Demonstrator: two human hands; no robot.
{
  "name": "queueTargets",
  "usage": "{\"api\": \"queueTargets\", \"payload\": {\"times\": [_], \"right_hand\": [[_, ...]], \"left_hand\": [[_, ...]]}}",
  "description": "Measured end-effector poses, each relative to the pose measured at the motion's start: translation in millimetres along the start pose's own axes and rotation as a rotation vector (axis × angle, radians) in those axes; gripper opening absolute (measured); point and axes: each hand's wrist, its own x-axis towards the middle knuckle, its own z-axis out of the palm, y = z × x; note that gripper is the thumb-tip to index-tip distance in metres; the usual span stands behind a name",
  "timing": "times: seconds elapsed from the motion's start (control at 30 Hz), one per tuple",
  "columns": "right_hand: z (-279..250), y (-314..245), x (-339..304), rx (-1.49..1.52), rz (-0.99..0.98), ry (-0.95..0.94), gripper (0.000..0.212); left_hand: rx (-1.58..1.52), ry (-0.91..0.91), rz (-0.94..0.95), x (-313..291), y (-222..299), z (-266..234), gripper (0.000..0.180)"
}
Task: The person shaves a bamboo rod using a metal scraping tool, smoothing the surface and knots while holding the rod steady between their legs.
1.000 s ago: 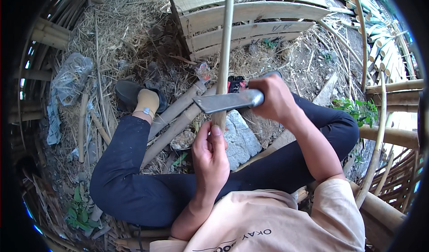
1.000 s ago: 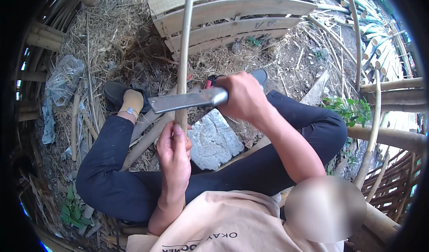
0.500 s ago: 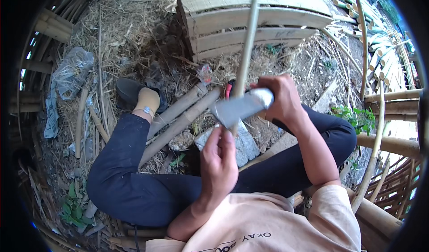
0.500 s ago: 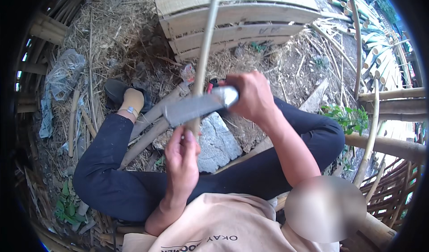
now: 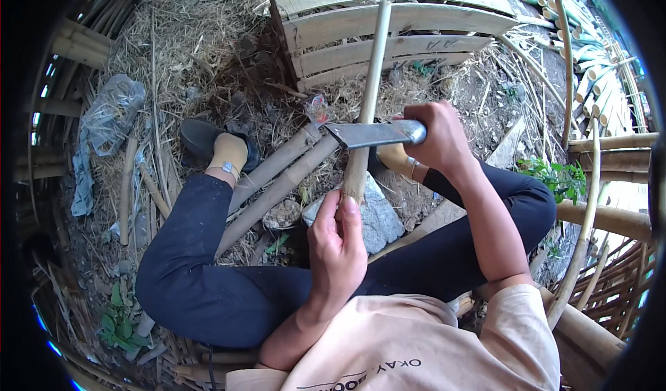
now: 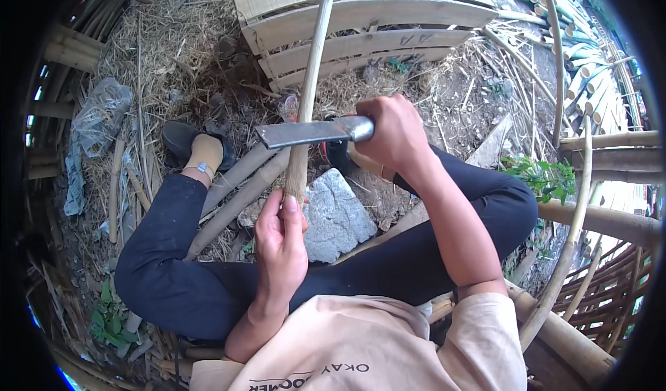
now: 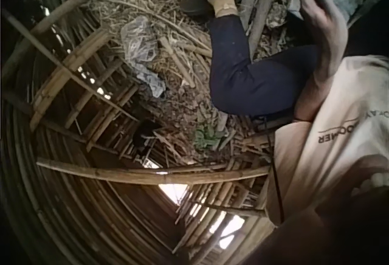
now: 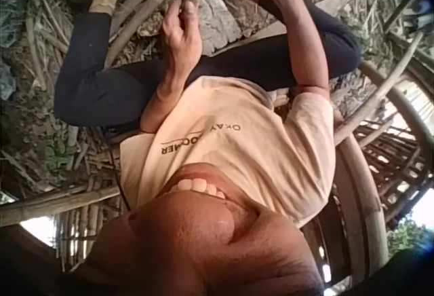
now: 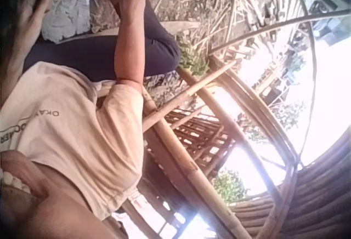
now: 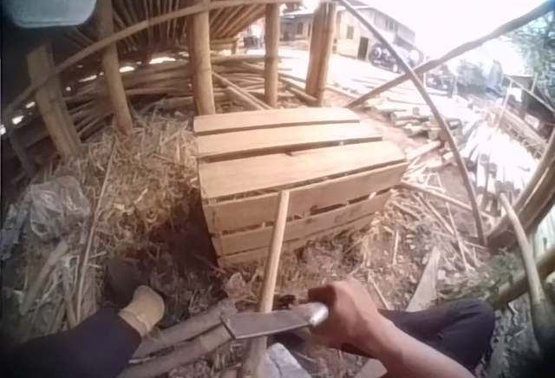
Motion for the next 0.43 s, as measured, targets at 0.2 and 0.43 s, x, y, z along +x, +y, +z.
{"api": "queueTargets", "payload": {"times": [0.2, 0.43], "right_hand": [[13.2, 7.0, 12.1, -0.018, -0.036, 0.063, 0.011], [-32.9, 64.2, 28.2, -0.073, 0.477, 0.226, 0.026]], "left_hand": [[0.055, 0.032, -0.032, 7.1, -9.6, -5.5, 0.027], [-0.105, -0.080, -0.124, -7.1, -5.0, -8.6, 0.023]]}}
